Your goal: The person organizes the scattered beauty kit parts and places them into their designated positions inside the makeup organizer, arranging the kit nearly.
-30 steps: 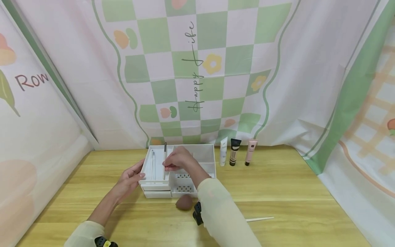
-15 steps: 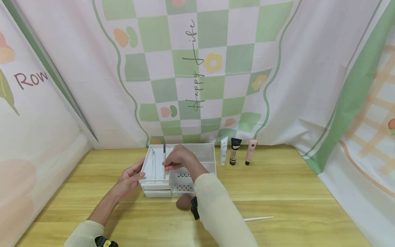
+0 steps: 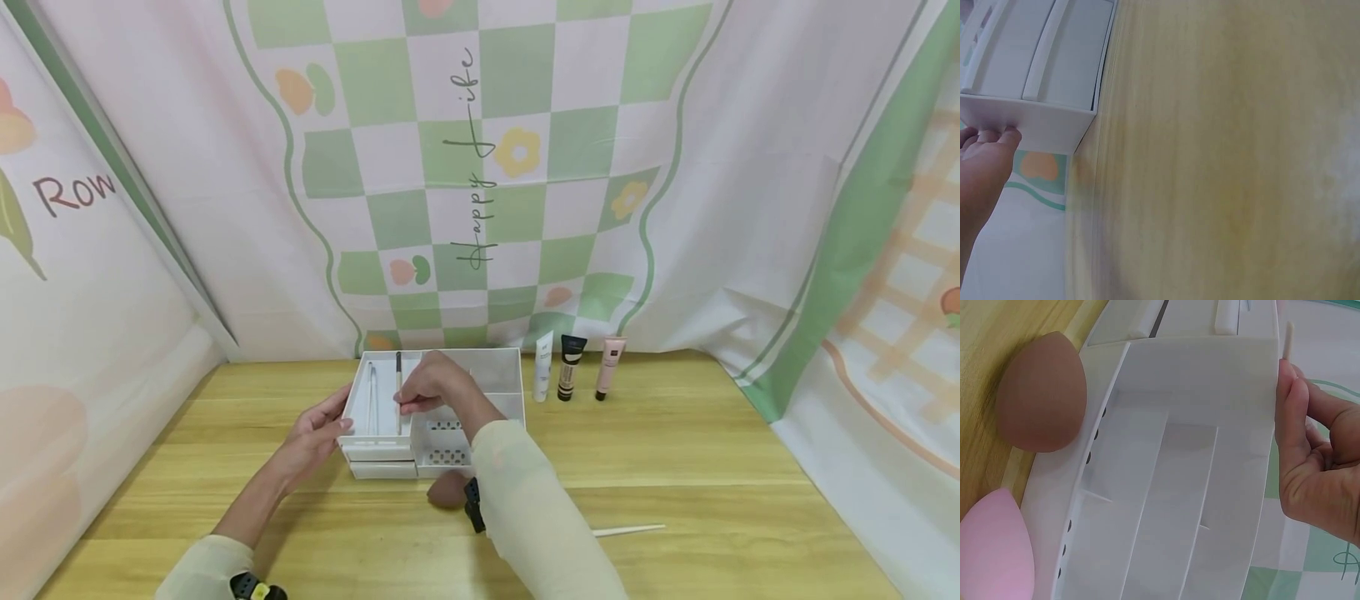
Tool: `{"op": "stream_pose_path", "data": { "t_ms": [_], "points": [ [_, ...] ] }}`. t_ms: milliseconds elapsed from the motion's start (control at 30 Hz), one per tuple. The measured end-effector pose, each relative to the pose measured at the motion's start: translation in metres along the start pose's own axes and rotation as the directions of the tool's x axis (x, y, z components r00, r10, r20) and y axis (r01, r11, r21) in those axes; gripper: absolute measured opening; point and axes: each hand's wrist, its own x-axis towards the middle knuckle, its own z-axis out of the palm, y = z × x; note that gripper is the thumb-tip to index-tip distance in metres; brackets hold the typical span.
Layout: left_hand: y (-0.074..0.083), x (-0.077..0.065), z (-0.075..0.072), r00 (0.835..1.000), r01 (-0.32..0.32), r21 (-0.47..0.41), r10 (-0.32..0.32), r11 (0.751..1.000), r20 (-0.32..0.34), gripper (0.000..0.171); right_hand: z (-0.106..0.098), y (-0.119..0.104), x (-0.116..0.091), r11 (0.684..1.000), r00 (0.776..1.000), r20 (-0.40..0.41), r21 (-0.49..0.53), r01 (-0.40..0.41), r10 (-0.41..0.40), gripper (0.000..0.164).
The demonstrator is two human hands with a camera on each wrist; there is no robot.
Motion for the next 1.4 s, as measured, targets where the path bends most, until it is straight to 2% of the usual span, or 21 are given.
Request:
{"op": "stream_pose_path", "data": {
  "t_ms": [333, 533, 867, 1133, 1400],
  "points": [
    [0.0, 0.0, 0.0, 1.0, -0.003, -0.002, 0.003, 1.0, -0.005, 0.07, 0.0, 0.001, -0.001, 1.0, 1.0, -0.024, -0.024, 0.007, -0.008, 0.016],
    [-0.001, 0.0, 0.0, 1.0, -0.004, 0.009, 0.004, 1.0, -0.009, 0.07, 0.001, 0.004, -0.001, 1.0, 1.0, -0.023, 0.001, 0.013, -0.013, 0.017],
    [0.0, 0.0, 0.001, 1.0, -0.004, -0.004, 0.003, 1.0, -0.007, 0.071, 0.0, 0.011, 0.0, 0.996, 0.998, -0.019, 0.058, 0.067, -0.066, 0.017],
    [0.0, 0.0, 0.001, 1.0, -0.012, -0.011, 0.012, 1.0, -0.003, 0.071, -0.008, 0.025, -0.005, 0.979, 0.979, -0.03, 0.032, 0.201, -0.2, 0.024],
    [-0.001, -0.001, 0.0, 1.0, -0.023, -0.017, 0.023, 1.0, 0.008, 0.072, -0.035, 0.045, -0.018, 0.955, 0.953, -0.065, -0.006, 0.296, -0.296, 0.032]
  ]
}}
